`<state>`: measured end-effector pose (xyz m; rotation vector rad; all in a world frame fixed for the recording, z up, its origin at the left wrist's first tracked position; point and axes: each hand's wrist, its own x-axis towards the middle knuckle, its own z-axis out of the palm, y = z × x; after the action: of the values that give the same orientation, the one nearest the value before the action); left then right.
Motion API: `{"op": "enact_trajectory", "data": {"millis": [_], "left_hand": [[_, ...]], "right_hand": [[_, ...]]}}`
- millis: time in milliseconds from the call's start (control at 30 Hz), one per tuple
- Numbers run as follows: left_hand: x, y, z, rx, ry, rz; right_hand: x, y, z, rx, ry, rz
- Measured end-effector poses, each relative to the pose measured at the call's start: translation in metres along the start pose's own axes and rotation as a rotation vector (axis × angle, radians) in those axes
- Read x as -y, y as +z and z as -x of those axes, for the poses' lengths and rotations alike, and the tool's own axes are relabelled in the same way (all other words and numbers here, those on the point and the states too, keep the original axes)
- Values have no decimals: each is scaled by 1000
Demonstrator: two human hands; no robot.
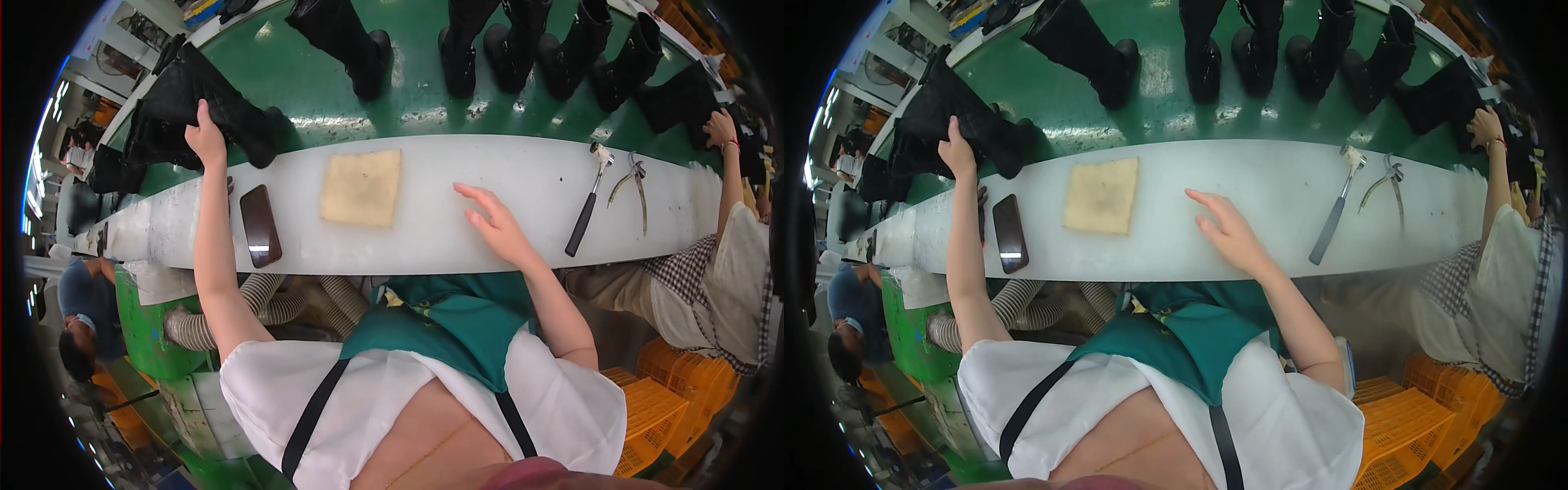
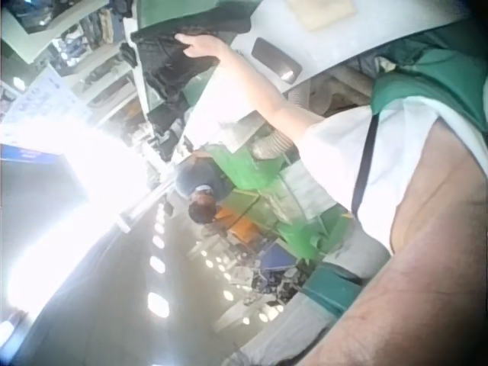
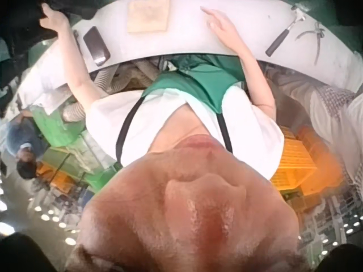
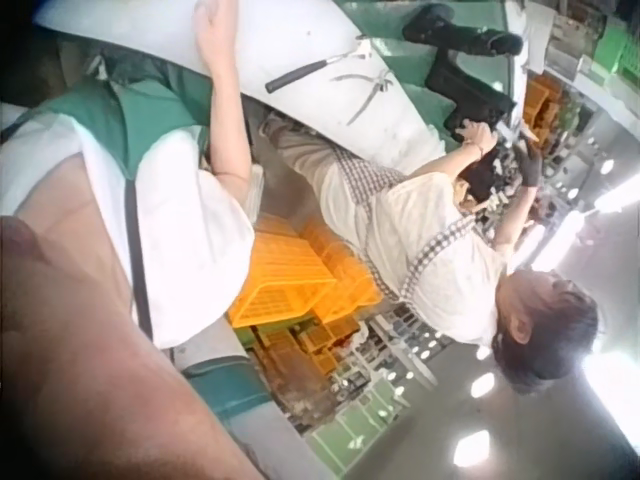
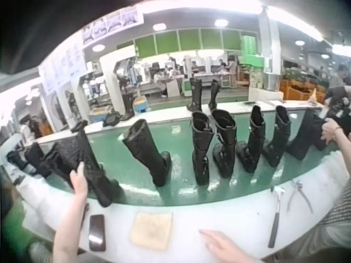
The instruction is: The person cleans the soles of black boots using a hammer-like tool to scrape off debris. They repeatedly pick up boots from a table, scrape the soles, and place them back down. The person also wipes the boots with a cloth and inspects the soles by hand.
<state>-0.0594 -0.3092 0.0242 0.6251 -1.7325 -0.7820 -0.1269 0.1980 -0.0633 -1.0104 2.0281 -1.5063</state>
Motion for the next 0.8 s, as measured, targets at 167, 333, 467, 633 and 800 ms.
{"op": "enact_trajectory", "data": {"millis": [167, 333, 467, 633, 800], "left_hand": [[-94, -2, 72, -72, -260, 667], [-125, 20, 156, 14, -141, 761], [-178, 86, 223, 106, 482, 580], [-210, 99, 292, 780, 615, 366], [-207, 82, 318, 664, 630, 599]], "right_hand": [[17, -3, -19, -42, 13, -208], [85, 6, -72, -196, -241, -222], [84, 3, -118, -273, -204, -496], [19, -48, -113, 255, -606, -729], [24, -61, -68, 146, -471, -1098]]}}
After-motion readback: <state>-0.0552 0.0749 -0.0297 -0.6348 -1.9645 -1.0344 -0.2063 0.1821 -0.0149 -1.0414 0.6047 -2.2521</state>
